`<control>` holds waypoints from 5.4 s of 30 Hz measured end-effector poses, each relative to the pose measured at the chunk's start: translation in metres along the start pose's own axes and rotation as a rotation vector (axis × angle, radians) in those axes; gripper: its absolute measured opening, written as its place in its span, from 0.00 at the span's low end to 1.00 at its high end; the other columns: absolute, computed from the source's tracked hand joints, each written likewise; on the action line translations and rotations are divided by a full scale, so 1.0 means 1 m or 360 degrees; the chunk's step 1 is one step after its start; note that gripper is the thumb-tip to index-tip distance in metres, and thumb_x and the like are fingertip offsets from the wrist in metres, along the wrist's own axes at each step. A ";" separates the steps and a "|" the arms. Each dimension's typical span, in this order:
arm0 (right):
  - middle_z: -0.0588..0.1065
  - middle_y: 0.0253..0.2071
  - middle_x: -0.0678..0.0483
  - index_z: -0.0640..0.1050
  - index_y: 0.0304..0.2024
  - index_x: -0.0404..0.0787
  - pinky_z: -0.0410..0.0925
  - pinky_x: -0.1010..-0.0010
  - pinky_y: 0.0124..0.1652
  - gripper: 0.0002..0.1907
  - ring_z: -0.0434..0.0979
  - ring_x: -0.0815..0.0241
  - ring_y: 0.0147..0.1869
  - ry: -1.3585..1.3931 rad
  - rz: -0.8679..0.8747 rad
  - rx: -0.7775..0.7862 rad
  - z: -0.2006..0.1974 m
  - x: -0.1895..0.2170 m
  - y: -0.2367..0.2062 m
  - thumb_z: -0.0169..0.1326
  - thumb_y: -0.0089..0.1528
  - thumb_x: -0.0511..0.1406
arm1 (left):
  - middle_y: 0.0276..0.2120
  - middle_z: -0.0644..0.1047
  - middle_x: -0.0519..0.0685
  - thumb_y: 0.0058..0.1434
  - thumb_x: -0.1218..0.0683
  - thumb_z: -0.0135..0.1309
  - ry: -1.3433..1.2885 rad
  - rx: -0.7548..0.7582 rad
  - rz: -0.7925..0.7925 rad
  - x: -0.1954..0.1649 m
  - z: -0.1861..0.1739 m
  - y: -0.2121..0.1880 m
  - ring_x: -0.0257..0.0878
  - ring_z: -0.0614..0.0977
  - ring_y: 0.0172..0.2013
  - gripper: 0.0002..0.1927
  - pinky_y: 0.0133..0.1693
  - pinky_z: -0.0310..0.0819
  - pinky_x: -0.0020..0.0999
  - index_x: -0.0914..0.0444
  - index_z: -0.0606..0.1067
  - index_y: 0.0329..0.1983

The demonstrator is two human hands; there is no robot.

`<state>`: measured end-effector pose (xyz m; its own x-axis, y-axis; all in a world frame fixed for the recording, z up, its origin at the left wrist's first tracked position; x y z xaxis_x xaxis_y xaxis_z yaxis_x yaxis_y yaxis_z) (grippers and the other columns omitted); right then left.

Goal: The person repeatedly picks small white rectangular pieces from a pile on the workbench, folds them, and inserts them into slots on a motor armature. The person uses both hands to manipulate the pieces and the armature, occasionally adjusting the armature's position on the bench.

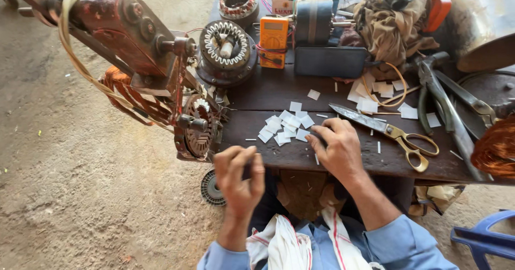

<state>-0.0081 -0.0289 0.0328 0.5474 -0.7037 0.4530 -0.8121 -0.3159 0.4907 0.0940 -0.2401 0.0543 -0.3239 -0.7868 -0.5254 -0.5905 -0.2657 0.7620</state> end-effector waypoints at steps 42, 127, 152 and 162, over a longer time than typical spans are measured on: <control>0.79 0.42 0.51 0.83 0.46 0.30 0.72 0.76 0.37 0.09 0.78 0.65 0.39 0.1893 0.0651 0.0483 0.017 0.043 -0.081 0.57 0.64 0.28 | 0.39 0.78 0.47 0.66 0.65 0.63 -0.1848 0.0228 -0.1433 -0.011 0.032 -0.088 0.30 0.76 0.32 0.08 0.31 0.70 0.23 0.72 0.79 0.48; 0.77 0.34 0.52 0.78 0.42 0.31 0.72 0.79 0.30 0.05 0.78 0.69 0.31 0.1690 0.0518 0.0477 0.017 -0.022 -0.096 0.58 0.63 0.26 | 0.31 0.82 0.50 0.65 0.62 0.60 -0.0947 0.0818 -0.0909 -0.029 0.057 -0.069 0.34 0.85 0.29 0.03 0.30 0.79 0.27 0.68 0.79 0.41; 0.72 0.31 0.47 0.73 0.35 0.36 0.70 0.60 0.33 0.06 0.74 0.46 0.33 0.0828 0.0016 0.0319 -0.043 -0.042 -0.104 0.56 0.56 0.28 | 0.19 0.73 0.50 0.53 0.60 0.62 -0.0558 0.0768 -0.0319 -0.074 0.083 -0.075 0.44 0.76 0.19 0.05 0.23 0.68 0.37 0.63 0.76 0.28; 0.72 0.51 0.49 0.80 0.50 0.33 0.66 0.79 0.38 0.13 0.72 0.66 0.42 0.2038 0.0523 0.0631 -0.007 -0.041 -0.095 0.59 0.64 0.30 | 0.29 0.78 0.47 0.70 0.59 0.58 -0.1424 0.1018 -0.1059 -0.031 0.053 -0.069 0.31 0.76 0.27 0.07 0.28 0.71 0.27 0.70 0.78 0.41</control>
<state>0.0479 0.0342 -0.0274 -0.0520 0.2217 0.9737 -0.8234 -0.5612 0.0838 0.1052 -0.1677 -0.0023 -0.0654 0.1058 -0.9922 -0.9963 0.0480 0.0707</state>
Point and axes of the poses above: each hand's wrist, its own y-axis towards the middle knuckle, its own z-axis out of the palm, x = y × z, the point moved 1 cm from there along y, towards the middle knuckle
